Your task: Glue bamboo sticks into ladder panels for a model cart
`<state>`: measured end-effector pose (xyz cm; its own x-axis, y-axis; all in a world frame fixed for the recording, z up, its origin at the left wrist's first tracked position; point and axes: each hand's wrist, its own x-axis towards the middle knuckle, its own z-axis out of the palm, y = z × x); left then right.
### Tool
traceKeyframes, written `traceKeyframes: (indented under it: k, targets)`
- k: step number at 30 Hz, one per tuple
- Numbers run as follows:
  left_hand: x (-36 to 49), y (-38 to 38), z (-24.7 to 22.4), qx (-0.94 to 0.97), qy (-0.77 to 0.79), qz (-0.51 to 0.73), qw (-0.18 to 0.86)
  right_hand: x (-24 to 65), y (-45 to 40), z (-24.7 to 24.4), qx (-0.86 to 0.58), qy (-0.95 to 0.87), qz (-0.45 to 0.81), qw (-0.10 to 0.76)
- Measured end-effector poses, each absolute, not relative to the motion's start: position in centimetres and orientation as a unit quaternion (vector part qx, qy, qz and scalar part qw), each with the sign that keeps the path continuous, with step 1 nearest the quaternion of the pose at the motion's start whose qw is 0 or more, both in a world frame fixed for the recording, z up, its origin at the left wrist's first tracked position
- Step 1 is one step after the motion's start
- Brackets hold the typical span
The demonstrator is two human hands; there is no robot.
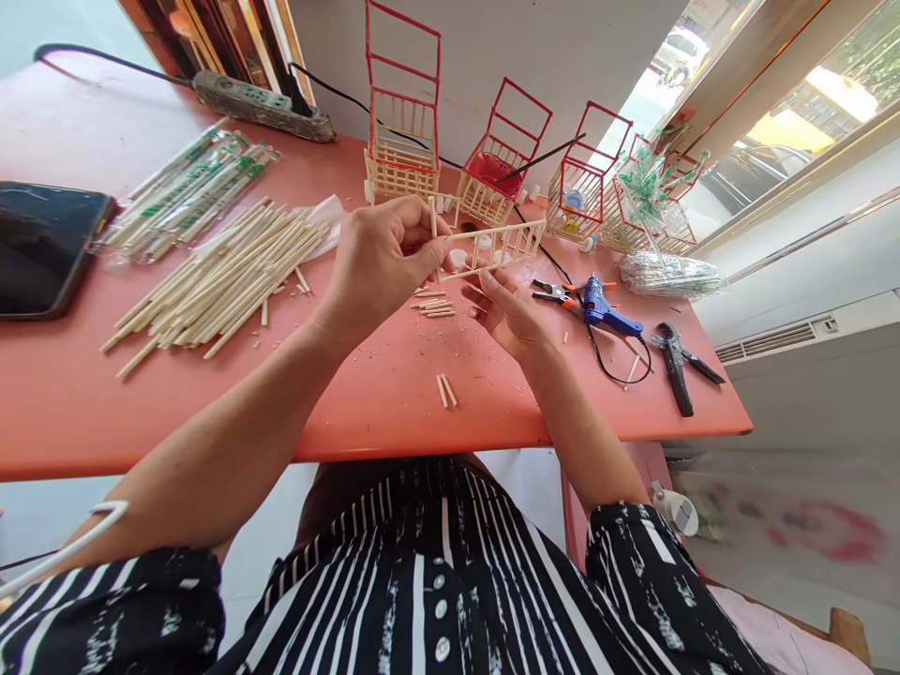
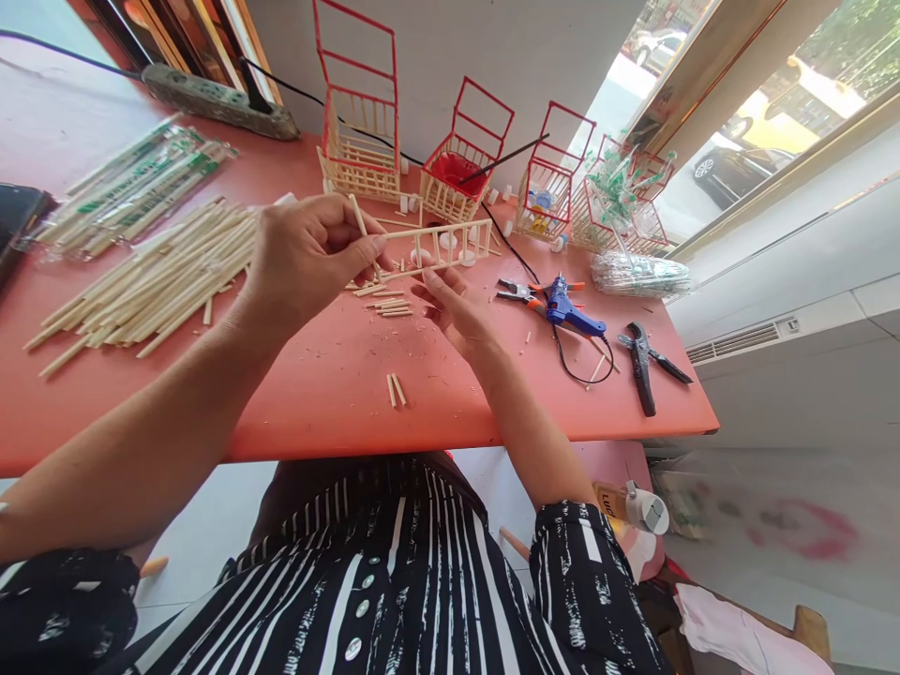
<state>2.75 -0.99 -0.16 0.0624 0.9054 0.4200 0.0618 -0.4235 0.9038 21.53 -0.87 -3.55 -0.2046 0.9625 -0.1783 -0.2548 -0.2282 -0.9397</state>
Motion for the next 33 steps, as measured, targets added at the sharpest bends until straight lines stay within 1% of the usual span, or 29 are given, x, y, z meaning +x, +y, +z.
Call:
traceKeyframes:
  k: [4, 9, 15, 23, 33]
  targets:
    - [2.69, -0.75, -0.6, 0.635, 0.377, 0.569, 0.361, 21.31, -0.88, -3.66, -0.41, -0.411, 0.67, 0.463]
    - [2.65, -0.73, -0.74, 0.644, 0.366, 0.572, 0.351, 21.14, -0.81, -3.78, -0.424, -0.413, 0.656, 0.468]
    - [2.86, -1.03, -0.37, 0.642, 0.368, 0.571, 0.355, 21.21, -0.76, -3.92, -0.404, -0.411, 0.664, 0.477]
    - [2.9, -0.83, -0.51, 0.634, 0.364, 0.566, 0.381, 21.33, -0.95, -3.77, -0.419, -0.421, 0.649, 0.476]
    - [2.78, -0.87, -0.22, 0.632, 0.353, 0.576, 0.379, 21.29, -0.85, -3.85, -0.407, -0.413, 0.657, 0.482]
